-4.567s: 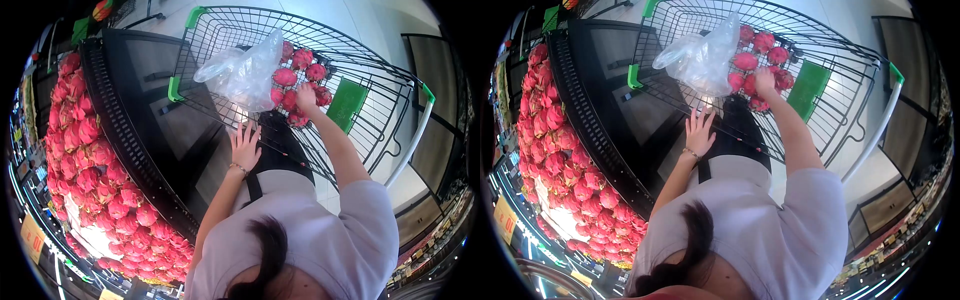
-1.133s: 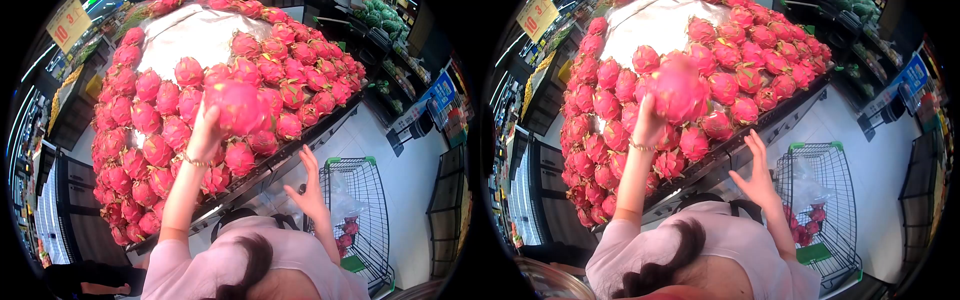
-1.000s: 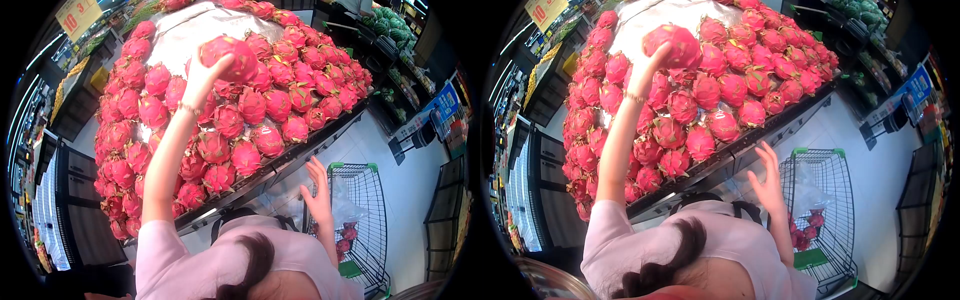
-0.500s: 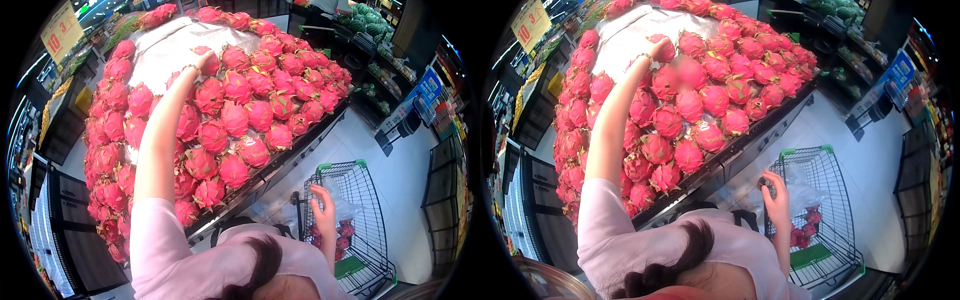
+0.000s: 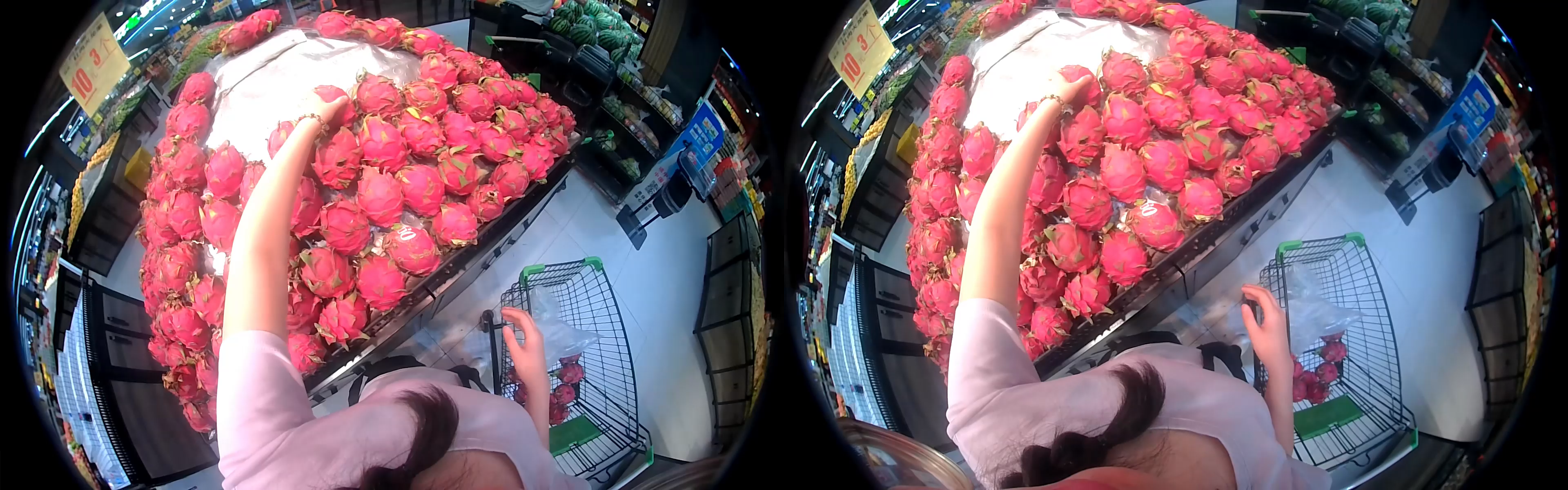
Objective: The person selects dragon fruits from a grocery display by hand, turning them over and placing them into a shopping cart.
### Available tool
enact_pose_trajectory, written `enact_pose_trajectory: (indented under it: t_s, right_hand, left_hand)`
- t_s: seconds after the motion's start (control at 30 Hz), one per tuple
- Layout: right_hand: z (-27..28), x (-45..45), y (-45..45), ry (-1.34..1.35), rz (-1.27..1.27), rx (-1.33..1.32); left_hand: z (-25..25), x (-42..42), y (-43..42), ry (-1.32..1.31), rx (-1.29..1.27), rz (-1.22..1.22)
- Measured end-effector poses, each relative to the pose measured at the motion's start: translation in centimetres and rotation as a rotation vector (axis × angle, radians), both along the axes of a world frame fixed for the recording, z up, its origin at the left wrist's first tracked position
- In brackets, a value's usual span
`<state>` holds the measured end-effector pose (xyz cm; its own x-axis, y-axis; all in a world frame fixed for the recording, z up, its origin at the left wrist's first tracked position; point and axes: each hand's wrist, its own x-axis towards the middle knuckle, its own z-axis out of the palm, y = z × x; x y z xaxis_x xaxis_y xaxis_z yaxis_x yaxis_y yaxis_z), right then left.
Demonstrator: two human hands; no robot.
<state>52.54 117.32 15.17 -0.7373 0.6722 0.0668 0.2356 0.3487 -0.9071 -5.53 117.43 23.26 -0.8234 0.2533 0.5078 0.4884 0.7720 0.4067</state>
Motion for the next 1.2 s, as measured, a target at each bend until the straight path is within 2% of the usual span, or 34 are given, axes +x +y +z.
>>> enact_pose_trajectory:
  t_s: [0.07, 0.17, 0.3, 0.33, 0.43, 0.47, 0.57, 0.6, 0.73, 0.83, 0.93, 1.0, 1.07, 1.13, 1.17, 1.2]
  right_hand:
    - [0.4, -0.2, 0.3, -0.023, 0.014, 0.006]
    - [0.6, -0.2, 0.7, -0.035, 0.019, 0.016]
    - [0.3, 0.4, 1.3, -0.039, -0.011, 0.011]
    - [0.2, 0.6, 1.4, -0.046, -0.007, 0.027]
    - [-0.4, 1.3, 2.3, -0.065, -0.014, 0.052]
    - [-0.8, 1.7, 2.4, -0.076, -0.016, 0.035]
    - [-1.8, 2.4, 3.3, -0.087, -0.019, 0.019]
    - [-1.9, 2.5, 3.6, -0.086, -0.020, 0.019]
    - [-1.6, 3.2, 4.9, -0.112, -0.013, 0.015]
    - [-2.1, 4.3, 5.9, -0.094, -0.042, 0.043]
    - [-2.9, 6.3, 7.3, -0.129, -0.090, 0.051]
    - [-3.1, 7.8, 8.5, -0.150, -0.134, 0.057]
    - [-4.2, 9.6, 10.5, -0.189, -0.196, 0.066]
    - [-5.8, 12.4, 12.0, -0.239, -0.265, 0.041]
    - [-7.6, 14.2, 13.4, -0.255, -0.282, 0.043]
    - [-8.8, 16.0, 14.2, -0.295, -0.335, 0.057]
  left_hand:
    - [-0.7, -0.5, 0.6, -0.030, 0.066, 0.068]
    - [-1.2, -1.1, 1.0, -0.173, 0.062, -0.009]
    - [2.2, 0.0, 0.3, -0.394, -0.037, -0.167]
    - [2.7, 1.4, -0.2, -0.378, 0.078, -0.176]
    - [1.1, -0.5, 0.4, -0.250, 0.175, -0.113]
    - [1.0, -0.1, 0.2, -0.194, 0.020, -0.079]
    - [0.9, 0.5, 0.3, -0.150, -0.023, -0.054]
    - [0.6, -0.1, 0.5, -0.145, -0.061, -0.066]
    - [0.4, -1.5, 1.0, -0.294, 0.182, -0.198]
    - [1.7, 1.6, 0.9, 0.153, 0.175, -0.142]
    - [3.3, 8.1, -0.6, 0.288, 0.027, -0.365]
    - [2.5, 11.8, -1.7, 0.085, -0.384, -0.314]
    - [0.1, 13.2, -2.6, -0.046, -0.581, -0.310]
    - [-1.8, 15.4, -2.8, 0.101, -0.712, -0.246]
    - [-1.7, 16.6, -2.6, 0.081, -0.587, -0.294]
    - [-3.9, 15.1, -2.7, 0.194, -0.489, -0.344]
